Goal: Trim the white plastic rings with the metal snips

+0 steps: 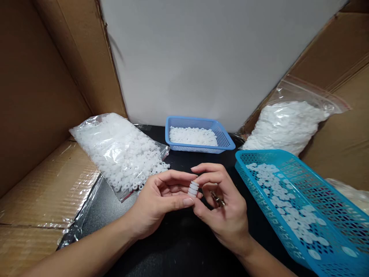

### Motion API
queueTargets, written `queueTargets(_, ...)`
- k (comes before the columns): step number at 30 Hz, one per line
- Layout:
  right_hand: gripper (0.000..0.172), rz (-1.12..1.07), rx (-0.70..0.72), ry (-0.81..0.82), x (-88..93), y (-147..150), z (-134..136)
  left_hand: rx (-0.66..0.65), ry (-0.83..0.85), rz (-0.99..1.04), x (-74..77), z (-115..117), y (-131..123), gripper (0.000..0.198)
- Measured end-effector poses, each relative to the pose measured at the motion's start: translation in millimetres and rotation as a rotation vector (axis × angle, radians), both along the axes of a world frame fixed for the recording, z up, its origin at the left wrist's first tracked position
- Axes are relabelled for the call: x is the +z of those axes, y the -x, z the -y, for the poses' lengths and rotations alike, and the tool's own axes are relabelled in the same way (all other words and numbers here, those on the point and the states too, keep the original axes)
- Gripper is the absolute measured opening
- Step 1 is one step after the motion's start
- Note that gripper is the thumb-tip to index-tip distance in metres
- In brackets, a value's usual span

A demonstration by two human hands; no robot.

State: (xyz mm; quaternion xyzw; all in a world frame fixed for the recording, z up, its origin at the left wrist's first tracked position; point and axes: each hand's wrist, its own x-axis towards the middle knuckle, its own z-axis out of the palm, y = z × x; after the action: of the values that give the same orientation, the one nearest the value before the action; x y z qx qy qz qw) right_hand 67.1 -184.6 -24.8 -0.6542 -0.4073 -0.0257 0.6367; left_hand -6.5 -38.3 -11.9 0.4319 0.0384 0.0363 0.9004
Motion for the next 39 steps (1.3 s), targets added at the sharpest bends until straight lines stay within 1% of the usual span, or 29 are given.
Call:
queueTargets(3, 0.030, 0.186, -0.047, 0.013, -0.3, 0, 0, 0.055, -0.039, 0.006, -1.4, 3, 2, 0.026)
queueTargets(6, 0.030, 0.257, -0.059, 0.023, 0.0, 0, -2, 0.089, -0.092, 0.004, -4.0, 4, 3, 0.025)
queueTargets(9, 0.027, 0.210, -0.055, 0.025, 1.7, 2, -2, 0.113, -0.144, 0.030, -6.0, 2, 3, 0.027)
queueTargets(12, 0.023, 0.053, 0.006, 0.002, 3.1, 4, -2, 0.146, -0.203, 0.129, -7.3, -1, 1, 0.031)
queueTargets(14, 0.022, -0.008, 0.033, -0.009, 3.0, 5, -2, 0.168, -0.234, 0.178, -8.0, -1, 0, 0.032)
queueTargets(17, 0.025, 0.027, 0.026, 0.002, 1.8, 5, -2, 0.205, -0.255, 0.179, -8.4, 0, 1, 0.030)
queueTargets(20, 0.026, 0.087, 0.003, 0.055, 1.2, 3, -1, 0.214, -0.224, 0.152, -6.3, 0, 2, 0.024)
queueTargets(24, 0.020, 0.077, -0.017, 0.089, 5.6, -3, 4, 0.233, -0.165, 0.076, 0.2, -1, 0, 0.020)
queueTargets(25, 0.021, 0.084, -0.019, 0.094, 7.6, -6, 7, 0.238, -0.156, 0.051, 1.7, -2, 0, 0.020)
queueTargets(27, 0.029, 0.150, -0.027, 0.134, 12.0, -10, 13, 0.229, -0.135, 0.011, 3.5, -2, 0, 0.021)
queueTargets(29, 0.037, 0.268, -0.045, 0.181, 15.4, -14, 17, 0.207, -0.117, -0.007, 3.8, -3, 0, 0.022)
queueTargets(32, 0.048, 0.417, -0.066, 0.211, 16.5, -15, 21, 0.193, -0.110, -0.005, 2.7, -3, 0, 0.023)
queueTargets(39, 0.057, 0.557, -0.141, 0.197, 9.7, -15, 24, 0.190, -0.081, 0.001, 3.9, -4, 0, 0.022)
